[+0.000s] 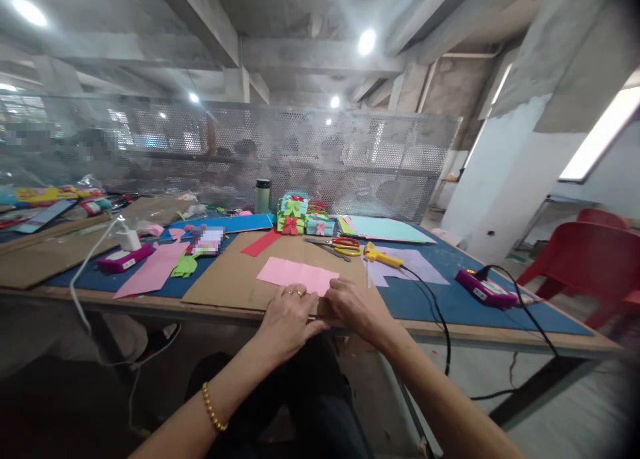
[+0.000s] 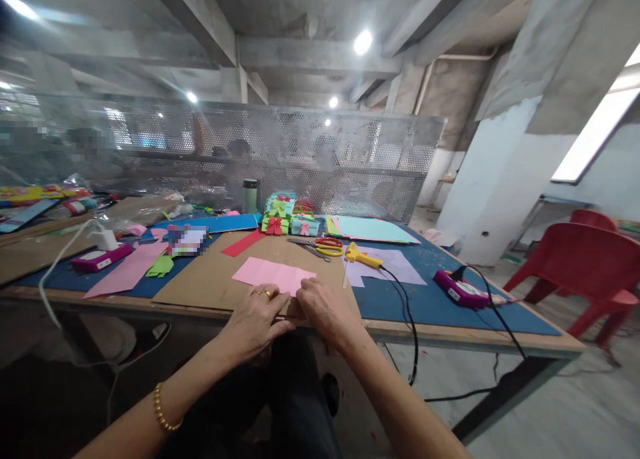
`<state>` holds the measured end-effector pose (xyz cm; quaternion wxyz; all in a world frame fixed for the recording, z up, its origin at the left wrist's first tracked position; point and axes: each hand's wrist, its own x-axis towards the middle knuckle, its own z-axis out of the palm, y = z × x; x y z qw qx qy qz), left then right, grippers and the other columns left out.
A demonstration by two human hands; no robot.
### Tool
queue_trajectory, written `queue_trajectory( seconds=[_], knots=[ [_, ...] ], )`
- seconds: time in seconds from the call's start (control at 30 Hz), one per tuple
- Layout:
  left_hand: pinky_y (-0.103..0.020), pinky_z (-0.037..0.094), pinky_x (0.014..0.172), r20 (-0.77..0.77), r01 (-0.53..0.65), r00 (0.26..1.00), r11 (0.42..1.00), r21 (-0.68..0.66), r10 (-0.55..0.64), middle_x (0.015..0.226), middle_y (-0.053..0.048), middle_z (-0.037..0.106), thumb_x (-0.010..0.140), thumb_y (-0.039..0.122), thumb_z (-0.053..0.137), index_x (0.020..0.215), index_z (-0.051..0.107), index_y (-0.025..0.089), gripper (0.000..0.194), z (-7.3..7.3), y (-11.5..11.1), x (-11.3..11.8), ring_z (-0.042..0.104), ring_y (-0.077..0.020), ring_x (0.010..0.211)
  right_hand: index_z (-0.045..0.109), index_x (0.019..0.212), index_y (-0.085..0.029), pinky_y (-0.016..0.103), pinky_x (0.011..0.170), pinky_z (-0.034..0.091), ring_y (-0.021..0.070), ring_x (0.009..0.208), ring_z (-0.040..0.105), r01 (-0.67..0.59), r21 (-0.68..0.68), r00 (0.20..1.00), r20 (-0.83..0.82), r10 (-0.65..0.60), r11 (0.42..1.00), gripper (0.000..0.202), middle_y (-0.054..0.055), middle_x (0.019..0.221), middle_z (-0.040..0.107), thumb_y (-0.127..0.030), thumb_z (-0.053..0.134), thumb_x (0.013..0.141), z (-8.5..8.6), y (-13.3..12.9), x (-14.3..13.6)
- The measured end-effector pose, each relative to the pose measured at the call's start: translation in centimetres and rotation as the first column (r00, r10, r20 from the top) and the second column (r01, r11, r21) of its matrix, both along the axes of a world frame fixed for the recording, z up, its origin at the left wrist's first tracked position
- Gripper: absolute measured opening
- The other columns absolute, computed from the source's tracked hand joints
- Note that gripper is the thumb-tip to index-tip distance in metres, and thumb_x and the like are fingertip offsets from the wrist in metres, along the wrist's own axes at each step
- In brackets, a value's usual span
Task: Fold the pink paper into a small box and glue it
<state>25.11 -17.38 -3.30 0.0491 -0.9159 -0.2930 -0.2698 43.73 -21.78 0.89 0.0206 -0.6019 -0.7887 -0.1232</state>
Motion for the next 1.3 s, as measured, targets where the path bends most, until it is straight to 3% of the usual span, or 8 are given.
queue_trajectory(
  seconds=[0.1,0.33,0.47,0.77,1.0,1.13,1.2,1.3],
  knots=[
    [-0.040,0.040,0.094,0.002,-0.011,1.000,1.000,0.004,0.011,0.109,-0.007,0.059,0.088,0.049,0.061,0.119,0.059,0.024,0.040,-0.2,0.1,0.5,0.053,-0.0247,0.104,0.070,0.092,-0.015,0.025,0.073,0.039,0.0167,0.085,0.058,-0.005,0.000,1.000,-0.008,0.005,1.000,0.018,0.008,0.091,0.064,-0.014,0.052,0.092,-0.1,0.1,0.4],
    [-0.044,0.039,0.095,0.023,-0.051,0.998,0.997,0.049,0.050,0.114,-0.008,0.058,0.082,0.051,0.068,0.125,0.053,0.021,0.055,-1.2,0.0,0.9,0.052,-0.0278,0.108,0.068,0.085,-0.012,0.027,0.067,0.037,0.0202,0.083,0.057,0.008,0.031,0.998,-0.065,-0.006,0.999,0.016,0.013,0.090,0.065,-0.008,0.053,0.087,-0.4,0.3,0.8],
    [-0.044,0.040,0.096,0.015,-0.049,0.999,0.997,0.062,0.048,0.114,-0.009,0.058,0.078,0.055,0.070,0.128,0.052,0.020,0.063,-1.5,-0.1,0.9,0.052,-0.0283,0.110,0.066,0.083,-0.014,0.026,0.063,0.034,0.0180,0.077,0.056,0.023,0.071,0.983,-0.186,-0.009,0.997,0.016,0.011,0.087,0.065,-0.012,0.051,0.087,-0.6,0.9,1.3],
    [-0.042,0.039,0.095,0.034,-0.045,0.998,0.999,0.026,0.044,0.113,-0.008,0.058,0.077,0.061,0.066,0.131,0.054,0.027,0.065,-1.0,0.4,0.6,0.051,-0.0274,0.108,0.068,0.084,-0.016,0.022,0.065,0.043,0.0135,0.073,0.060,-0.018,-0.010,0.834,-0.552,0.010,1.000,0.015,0.003,0.080,0.070,-0.021,0.054,0.088,-0.3,3.5,2.9],
    [-0.042,0.037,0.097,0.054,-0.029,0.998,1.000,0.005,0.028,0.117,-0.007,0.058,0.080,0.056,0.068,0.134,0.051,0.026,0.065,-1.0,0.3,0.2,0.050,-0.0262,0.110,0.071,0.077,-0.015,0.025,0.059,0.038,0.0142,0.063,0.055,0.052,-0.006,0.767,-0.640,-0.044,0.999,0.016,0.003,0.069,0.067,-0.022,0.058,0.081,-1.7,5.8,3.0],
    [-0.043,0.037,0.097,0.061,-0.034,0.998,0.999,-0.005,0.035,0.114,-0.007,0.058,0.079,0.057,0.067,0.133,0.051,0.024,0.066,-1.1,0.0,0.3,0.050,-0.0270,0.109,0.070,0.076,-0.015,0.024,0.058,0.038,0.0130,0.062,0.052,0.031,-0.004,0.744,-0.668,-0.026,1.000,0.019,0.003,0.070,0.066,-0.026,0.057,0.084,-1.5,5.4,3.0],
    [-0.044,0.037,0.097,0.054,-0.035,0.998,0.999,-0.010,0.036,0.113,-0.007,0.057,0.080,0.058,0.067,0.133,0.051,0.024,0.065,-1.1,0.0,0.3,0.050,-0.0271,0.109,0.071,0.080,-0.015,0.024,0.057,0.037,0.0123,0.061,0.050,-0.003,-0.014,0.734,-0.679,-0.007,1.000,0.022,0.001,0.069,0.063,-0.033,0.059,0.085,-1.1,4.7,3.0],
    [-0.044,0.037,0.097,0.042,-0.044,0.998,0.999,-0.005,0.044,0.114,-0.008,0.057,0.080,0.058,0.066,0.133,0.051,0.024,0.065,-1.1,0.0,0.3,0.050,-0.0276,0.109,0.073,0.103,-0.017,0.023,0.057,0.037,0.0125,0.063,0.049,-0.105,-0.050,0.717,-0.696,0.041,0.993,0.033,-0.001,0.071,0.059,-0.042,0.067,0.082,-0.7,3.4,3.2]
  ],
)
